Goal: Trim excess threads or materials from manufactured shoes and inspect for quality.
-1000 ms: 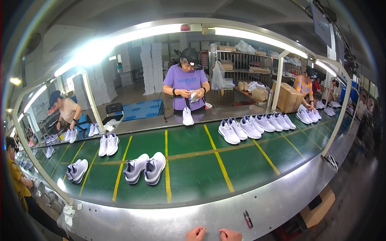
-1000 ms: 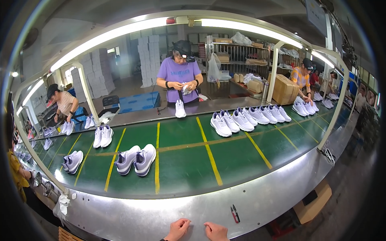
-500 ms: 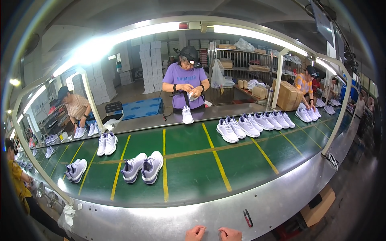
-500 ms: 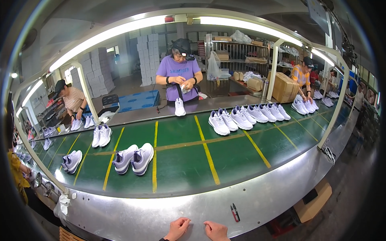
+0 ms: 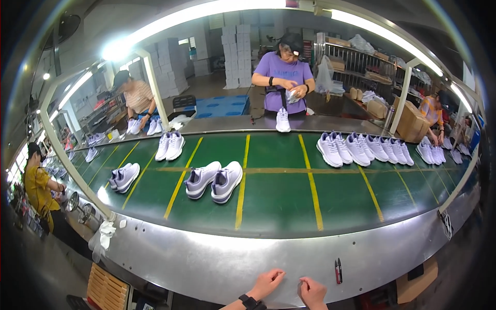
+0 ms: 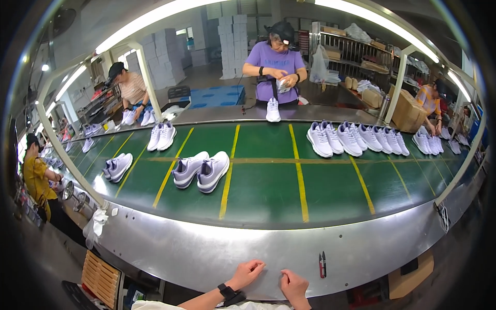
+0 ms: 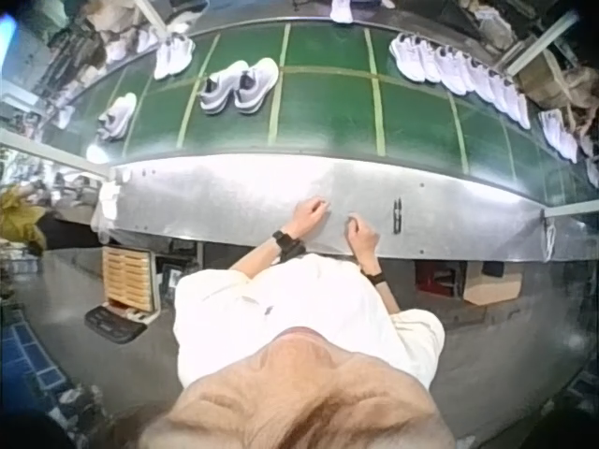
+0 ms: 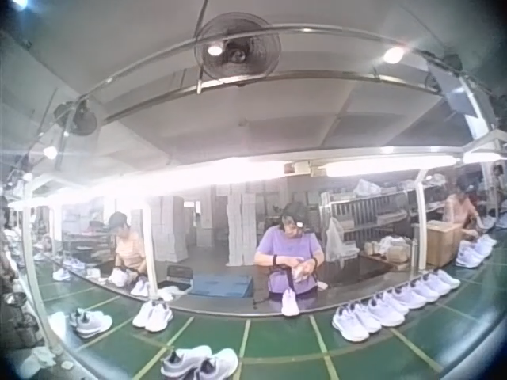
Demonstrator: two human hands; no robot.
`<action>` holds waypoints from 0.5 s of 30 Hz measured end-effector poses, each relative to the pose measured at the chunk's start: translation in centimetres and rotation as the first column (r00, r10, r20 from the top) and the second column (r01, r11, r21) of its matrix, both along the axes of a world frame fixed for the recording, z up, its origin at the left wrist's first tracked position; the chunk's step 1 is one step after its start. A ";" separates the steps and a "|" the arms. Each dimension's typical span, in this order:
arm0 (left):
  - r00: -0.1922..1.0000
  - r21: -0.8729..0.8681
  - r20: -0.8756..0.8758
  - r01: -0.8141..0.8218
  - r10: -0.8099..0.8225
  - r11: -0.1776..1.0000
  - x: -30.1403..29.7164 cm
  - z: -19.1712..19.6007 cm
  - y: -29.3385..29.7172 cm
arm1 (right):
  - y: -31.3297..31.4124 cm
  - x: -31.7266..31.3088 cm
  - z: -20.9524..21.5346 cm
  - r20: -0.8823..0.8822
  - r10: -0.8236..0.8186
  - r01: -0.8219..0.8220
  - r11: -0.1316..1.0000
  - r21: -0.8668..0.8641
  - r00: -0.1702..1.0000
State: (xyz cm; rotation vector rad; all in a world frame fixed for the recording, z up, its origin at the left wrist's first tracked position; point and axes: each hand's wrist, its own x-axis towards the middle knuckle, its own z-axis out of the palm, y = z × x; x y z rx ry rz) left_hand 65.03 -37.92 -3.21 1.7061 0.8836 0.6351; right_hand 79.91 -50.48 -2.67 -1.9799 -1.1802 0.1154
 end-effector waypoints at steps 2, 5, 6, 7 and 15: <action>0.999 -0.034 -0.027 0.021 -0.022 0.999 -0.2 -0.2 0.1 | 0.1 -0.1 0.1 0.000 0.016 -0.016 1.000 0.014 1.000; 0.999 0.029 -0.046 0.013 -0.012 0.999 -0.1 -0.6 -0.4 | -0.2 0.0 -0.1 0.000 0.015 -0.015 0.999 0.044 1.000; 0.999 0.034 -0.049 -0.001 0.003 0.999 0.1 -0.8 -0.7 | -0.5 0.1 -0.1 -0.003 0.000 0.000 0.999 0.050 1.000; 1.000 0.023 -0.005 0.006 -0.006 1.000 0.4 -0.7 -0.9 | -0.6 0.3 -0.4 -0.008 0.016 -0.015 0.998 0.057 1.000; 0.999 -0.063 0.011 0.045 -0.044 0.997 0.7 -0.3 -1.2 | -1.9 1.0 -1.1 0.085 0.052 -0.045 0.996 -0.078 0.995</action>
